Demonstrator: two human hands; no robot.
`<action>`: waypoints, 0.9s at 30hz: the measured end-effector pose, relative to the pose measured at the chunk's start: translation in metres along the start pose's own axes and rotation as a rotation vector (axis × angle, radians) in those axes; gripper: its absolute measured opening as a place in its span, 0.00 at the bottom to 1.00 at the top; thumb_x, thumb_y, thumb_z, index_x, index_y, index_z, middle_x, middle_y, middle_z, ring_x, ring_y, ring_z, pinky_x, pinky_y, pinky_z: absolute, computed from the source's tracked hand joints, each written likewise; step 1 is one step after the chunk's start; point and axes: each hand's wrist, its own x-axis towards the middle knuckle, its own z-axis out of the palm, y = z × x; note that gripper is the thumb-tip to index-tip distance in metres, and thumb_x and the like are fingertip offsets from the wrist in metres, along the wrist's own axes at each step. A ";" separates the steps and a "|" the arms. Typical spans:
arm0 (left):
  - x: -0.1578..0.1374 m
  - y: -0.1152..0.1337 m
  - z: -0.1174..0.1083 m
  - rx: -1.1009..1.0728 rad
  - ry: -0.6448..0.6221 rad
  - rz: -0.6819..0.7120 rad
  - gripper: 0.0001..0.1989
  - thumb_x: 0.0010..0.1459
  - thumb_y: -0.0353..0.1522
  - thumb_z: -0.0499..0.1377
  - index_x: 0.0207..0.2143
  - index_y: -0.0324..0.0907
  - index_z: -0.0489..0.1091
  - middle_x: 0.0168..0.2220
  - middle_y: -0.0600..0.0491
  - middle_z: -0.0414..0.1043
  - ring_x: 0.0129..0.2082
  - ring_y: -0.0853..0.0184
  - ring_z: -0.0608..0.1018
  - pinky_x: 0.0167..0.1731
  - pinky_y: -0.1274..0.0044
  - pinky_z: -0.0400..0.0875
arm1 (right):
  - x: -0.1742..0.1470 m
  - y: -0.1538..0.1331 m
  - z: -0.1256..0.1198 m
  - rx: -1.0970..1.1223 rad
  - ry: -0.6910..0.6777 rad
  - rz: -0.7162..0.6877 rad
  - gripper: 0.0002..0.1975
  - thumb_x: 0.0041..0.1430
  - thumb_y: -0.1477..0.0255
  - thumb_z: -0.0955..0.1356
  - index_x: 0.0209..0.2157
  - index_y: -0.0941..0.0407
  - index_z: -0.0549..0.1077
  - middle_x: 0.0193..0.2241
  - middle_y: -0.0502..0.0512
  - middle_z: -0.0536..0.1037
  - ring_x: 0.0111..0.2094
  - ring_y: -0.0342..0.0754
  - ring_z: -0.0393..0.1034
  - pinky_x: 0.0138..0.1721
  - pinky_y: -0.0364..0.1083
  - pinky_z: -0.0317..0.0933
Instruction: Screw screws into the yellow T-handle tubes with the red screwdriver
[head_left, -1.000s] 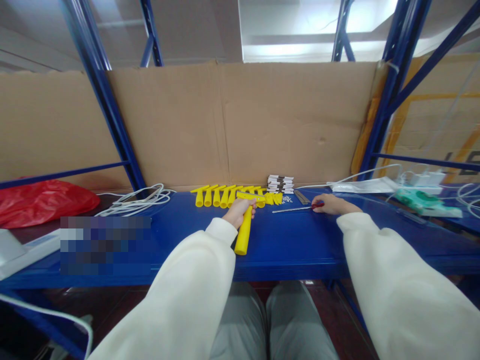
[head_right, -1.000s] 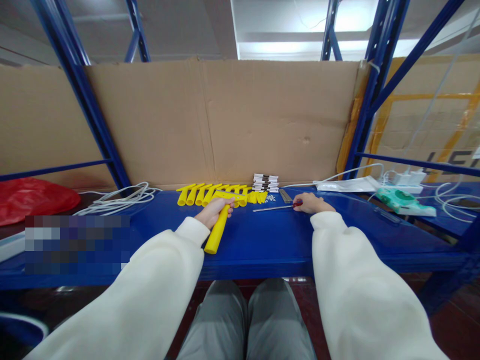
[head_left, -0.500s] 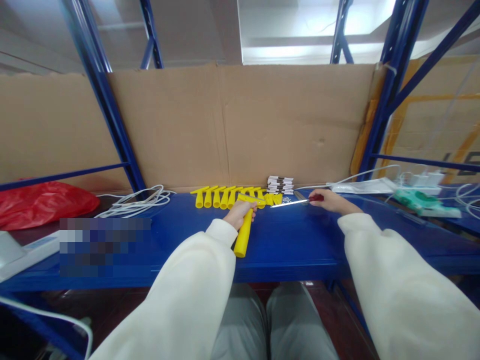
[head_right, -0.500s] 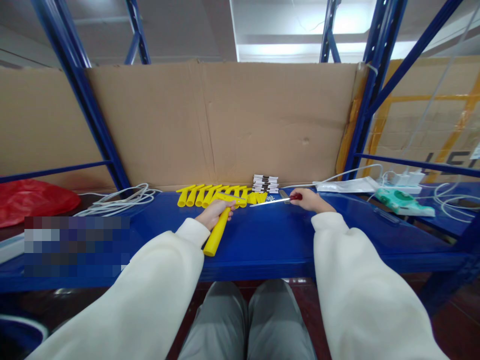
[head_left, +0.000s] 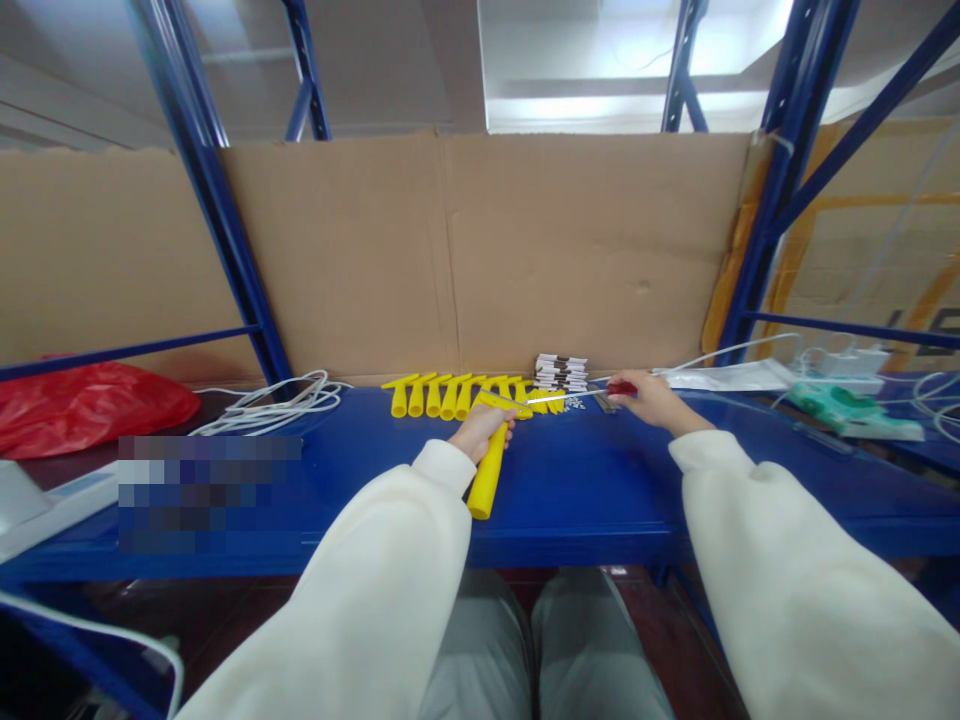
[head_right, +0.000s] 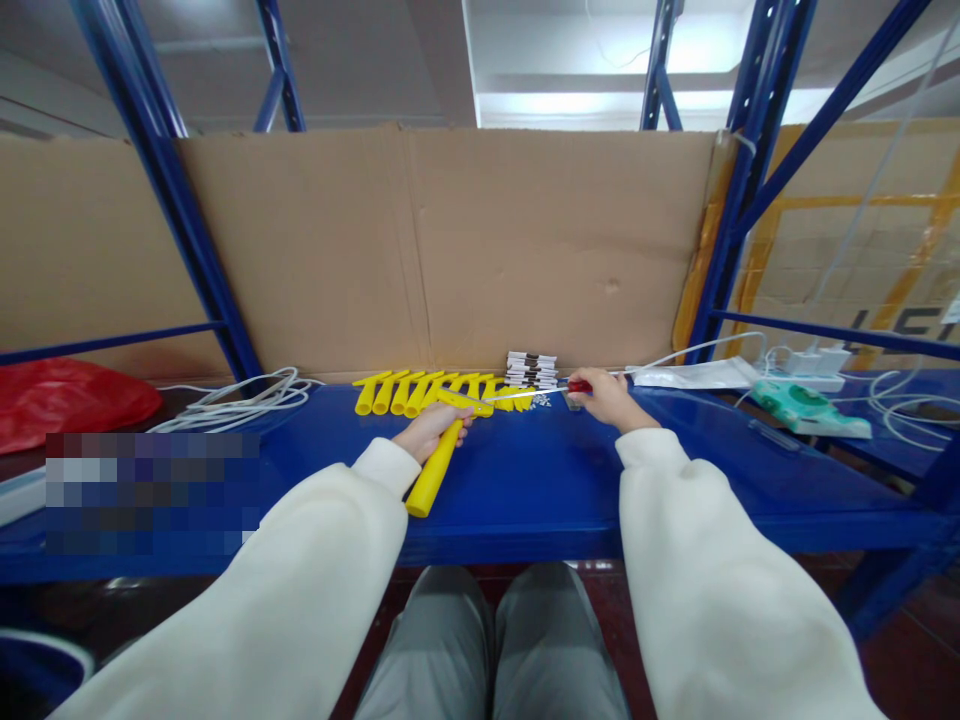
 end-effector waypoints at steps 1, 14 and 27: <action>0.000 0.000 0.000 -0.001 0.003 0.002 0.10 0.60 0.21 0.59 0.26 0.39 0.66 0.16 0.60 0.62 0.13 0.74 0.64 0.15 0.81 0.56 | 0.000 -0.002 0.000 -0.020 -0.003 0.002 0.11 0.54 0.65 0.71 0.39 0.51 0.80 0.38 0.58 0.83 0.41 0.57 0.76 0.48 0.58 0.66; 0.002 -0.001 -0.001 -0.035 -0.019 -0.006 0.11 0.58 0.21 0.62 0.25 0.39 0.66 0.17 0.60 0.63 0.13 0.76 0.63 0.15 0.82 0.57 | -0.002 -0.014 -0.002 -0.122 -0.051 0.042 0.08 0.53 0.69 0.69 0.36 0.50 0.78 0.40 0.57 0.83 0.44 0.60 0.74 0.53 0.66 0.58; -0.008 0.003 0.002 0.055 0.063 0.035 0.16 0.62 0.21 0.56 0.22 0.41 0.62 0.14 0.60 0.61 0.11 0.76 0.62 0.13 0.82 0.57 | -0.005 -0.035 -0.009 -0.359 0.132 -0.213 0.13 0.61 0.74 0.63 0.43 0.51 0.75 0.42 0.60 0.78 0.48 0.60 0.67 0.63 0.75 0.37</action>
